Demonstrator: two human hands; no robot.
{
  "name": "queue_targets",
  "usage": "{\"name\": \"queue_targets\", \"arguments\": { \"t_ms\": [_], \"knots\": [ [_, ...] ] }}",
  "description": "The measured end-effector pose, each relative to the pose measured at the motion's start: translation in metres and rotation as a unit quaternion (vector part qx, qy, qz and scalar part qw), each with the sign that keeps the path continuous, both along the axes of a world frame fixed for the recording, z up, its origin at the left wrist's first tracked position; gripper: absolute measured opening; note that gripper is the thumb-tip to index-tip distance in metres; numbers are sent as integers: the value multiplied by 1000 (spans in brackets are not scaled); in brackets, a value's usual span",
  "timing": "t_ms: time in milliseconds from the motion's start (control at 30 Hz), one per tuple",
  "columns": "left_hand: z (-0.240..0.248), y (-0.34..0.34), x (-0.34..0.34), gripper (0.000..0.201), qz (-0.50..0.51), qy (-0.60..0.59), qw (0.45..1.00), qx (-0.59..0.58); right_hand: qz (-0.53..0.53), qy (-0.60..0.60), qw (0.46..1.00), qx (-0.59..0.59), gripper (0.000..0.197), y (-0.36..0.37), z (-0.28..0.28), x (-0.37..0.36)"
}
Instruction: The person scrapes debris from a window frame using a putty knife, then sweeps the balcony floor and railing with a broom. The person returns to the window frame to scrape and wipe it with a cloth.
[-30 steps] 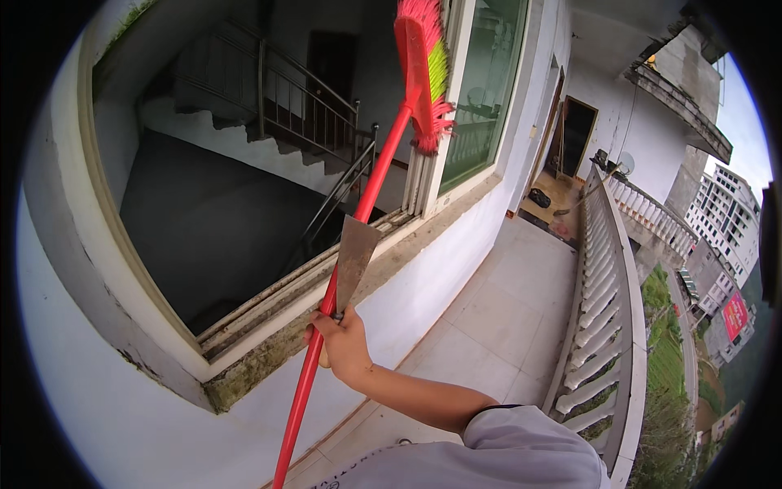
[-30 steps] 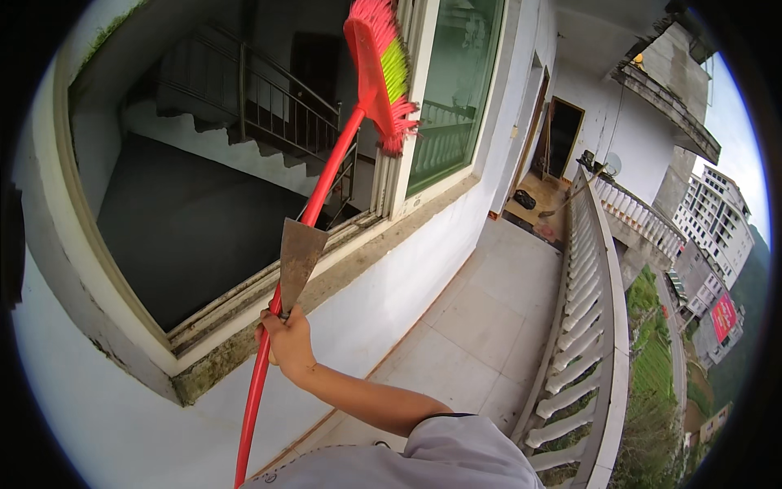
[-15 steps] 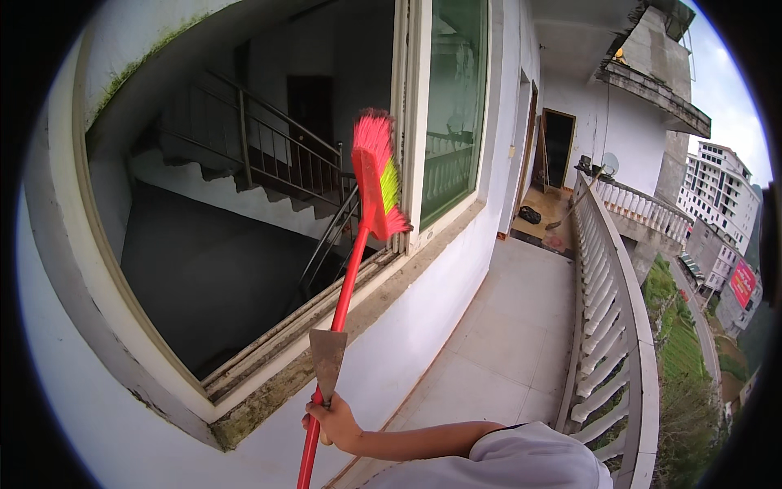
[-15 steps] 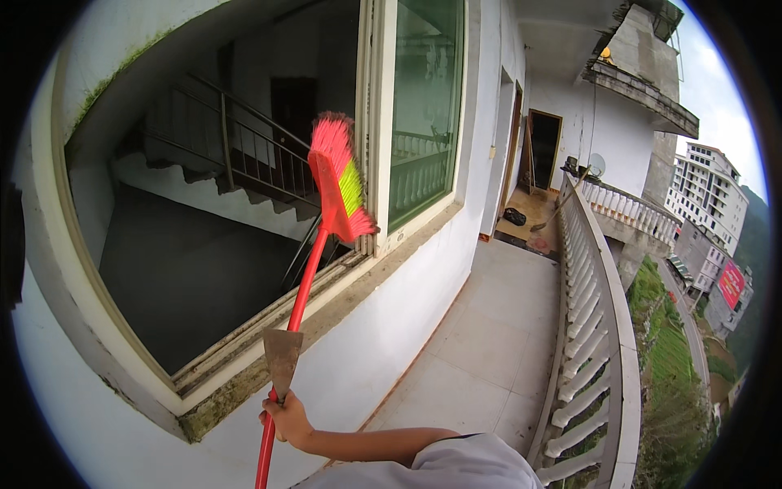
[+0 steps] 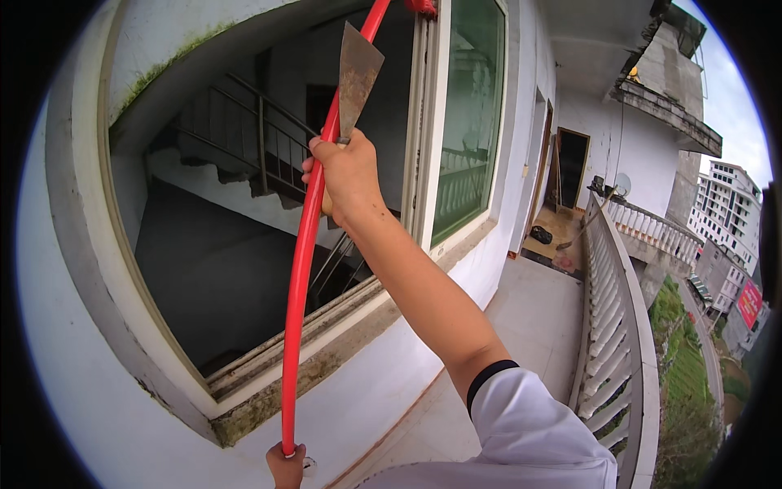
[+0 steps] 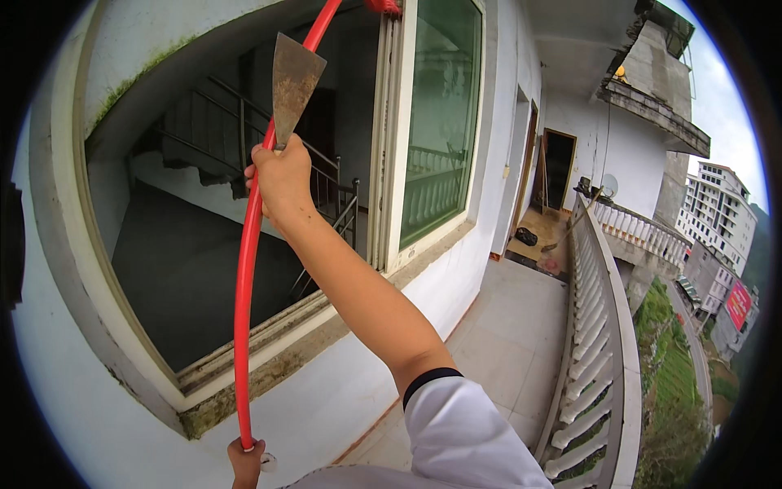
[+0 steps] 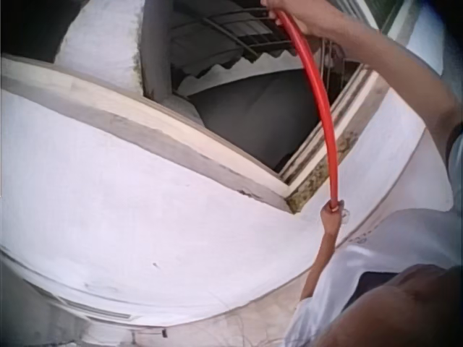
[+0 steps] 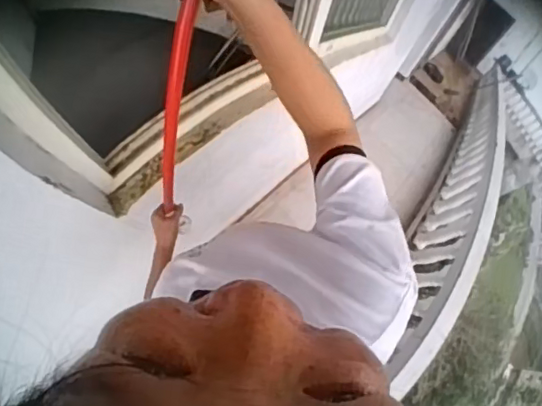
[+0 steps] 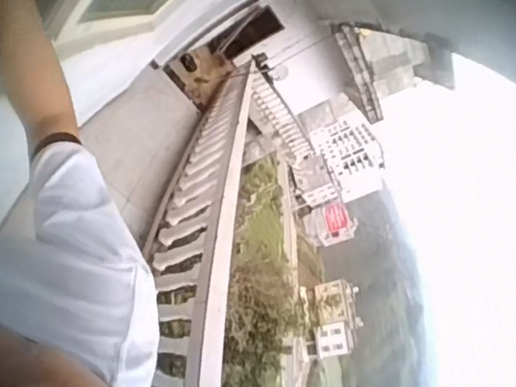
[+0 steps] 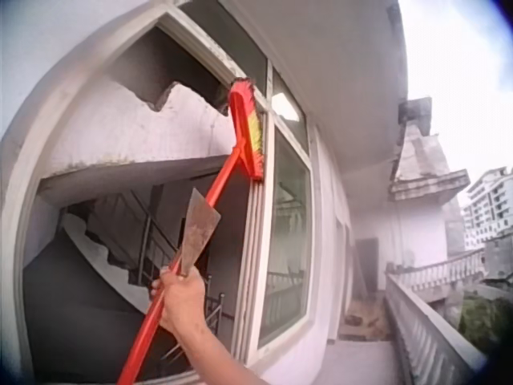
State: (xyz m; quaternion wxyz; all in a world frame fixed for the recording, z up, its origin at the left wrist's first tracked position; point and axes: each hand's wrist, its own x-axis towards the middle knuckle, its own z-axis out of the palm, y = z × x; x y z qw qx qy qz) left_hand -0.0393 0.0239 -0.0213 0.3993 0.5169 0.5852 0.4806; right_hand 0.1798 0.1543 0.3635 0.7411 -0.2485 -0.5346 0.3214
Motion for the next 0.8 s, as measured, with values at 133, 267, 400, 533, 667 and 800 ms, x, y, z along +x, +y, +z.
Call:
{"name": "queue_targets", "arguments": {
  "t_ms": [133,267,400,533,667,800],
  "knots": [
    [-8,28,23,19,26,26,997,64,-25,-35,998,36,19,5,23,11],
    [-35,6,4,17,-36,4,996,-86,-14,-12,1000,-18,18,18,-40,23],
    [-69,-49,-59,18,-97,80,984,-124,49,23,993,-102,18,-2,-155,-9],
    [-107,-72,-92,18,-97,106,976,-165,73,35,971,-224,16,-44,-278,-41],
    [-124,-87,-113,17,-91,119,972,-182,102,78,938,-323,18,-81,-357,-60],
    [-136,-94,-121,17,-85,127,972,-180,89,51,936,-337,19,-86,-364,-63]
  ]
}}
